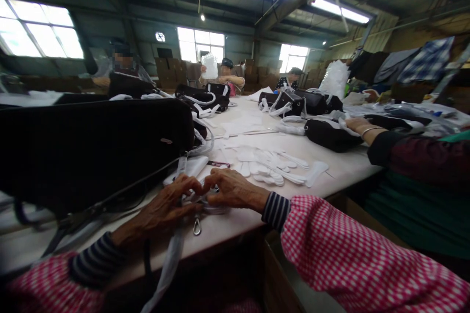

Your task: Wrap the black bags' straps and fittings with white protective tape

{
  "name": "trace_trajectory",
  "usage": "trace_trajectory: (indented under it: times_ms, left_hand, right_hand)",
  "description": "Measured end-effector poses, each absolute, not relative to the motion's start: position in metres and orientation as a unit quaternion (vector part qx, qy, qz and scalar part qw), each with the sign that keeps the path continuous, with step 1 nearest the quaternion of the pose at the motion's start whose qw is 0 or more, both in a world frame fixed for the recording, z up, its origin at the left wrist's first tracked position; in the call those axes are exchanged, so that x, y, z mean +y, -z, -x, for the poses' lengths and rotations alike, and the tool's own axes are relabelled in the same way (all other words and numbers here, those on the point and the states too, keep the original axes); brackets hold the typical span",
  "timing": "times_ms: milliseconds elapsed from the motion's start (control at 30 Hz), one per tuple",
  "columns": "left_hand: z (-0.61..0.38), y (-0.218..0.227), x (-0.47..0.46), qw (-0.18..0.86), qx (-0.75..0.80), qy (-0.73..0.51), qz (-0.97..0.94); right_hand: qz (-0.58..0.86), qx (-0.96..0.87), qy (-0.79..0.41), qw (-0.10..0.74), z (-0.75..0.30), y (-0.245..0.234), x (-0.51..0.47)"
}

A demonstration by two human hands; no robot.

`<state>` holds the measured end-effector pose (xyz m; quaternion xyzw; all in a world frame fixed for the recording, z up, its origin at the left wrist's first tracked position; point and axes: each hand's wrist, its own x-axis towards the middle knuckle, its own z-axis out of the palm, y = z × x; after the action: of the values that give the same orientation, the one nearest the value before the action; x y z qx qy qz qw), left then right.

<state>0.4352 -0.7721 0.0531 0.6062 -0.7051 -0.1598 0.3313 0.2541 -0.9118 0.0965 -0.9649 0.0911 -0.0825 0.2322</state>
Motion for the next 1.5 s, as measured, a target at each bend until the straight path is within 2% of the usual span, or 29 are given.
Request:
trace_trajectory:
  times_ms: [333,400,467,633,800,933,1000,1333,1500]
  left_hand:
    - [-0.434,-0.047,-0.772,0.334,-0.72,0.164,-0.586]
    - [-0.434,-0.046,-0.771,0.328,-0.731,0.152,-0.579]
    - [-0.433,-0.045,-0.771,0.325,-0.737,0.14,-0.575]
    - [-0.433,-0.043,-0.771,0.345,-0.713,0.146,-0.593]
    - [-0.434,-0.044,-0.772,0.356,-0.714,0.14,-0.587]
    - [-0.433,-0.045,-0.772,0.344,-0.719,0.128,-0.59]
    - [-0.433,-0.045,-0.772,0.34,-0.723,0.122,-0.589]
    - [-0.431,-0.047,-0.772,0.338,-0.751,0.101,-0.557]
    - [-0.433,-0.043,-0.774,0.333,-0.766,0.086,-0.542]
  right_hand:
    - [0.976,0.144,-0.067,0.148,-0.275,-0.116,-0.907]
    - [0.977,0.165,-0.074,0.11,-0.277,-0.118,-0.908]
    - [0.978,0.163,-0.07,0.111,-0.276,-0.117,-0.909]
    - [0.957,0.077,-0.029,0.279,-0.267,-0.112,-0.919]
    - [0.941,0.031,-0.039,0.336,-0.26,-0.111,-0.927]
    - [0.893,0.1,-0.047,0.436,-0.26,-0.107,-0.932]
    - [0.88,0.122,-0.041,0.456,-0.264,-0.105,-0.933]
    - [0.935,0.114,-0.093,0.323,-0.283,-0.119,-0.921]
    - [0.978,0.086,-0.098,0.163,-0.294,-0.122,-0.916]
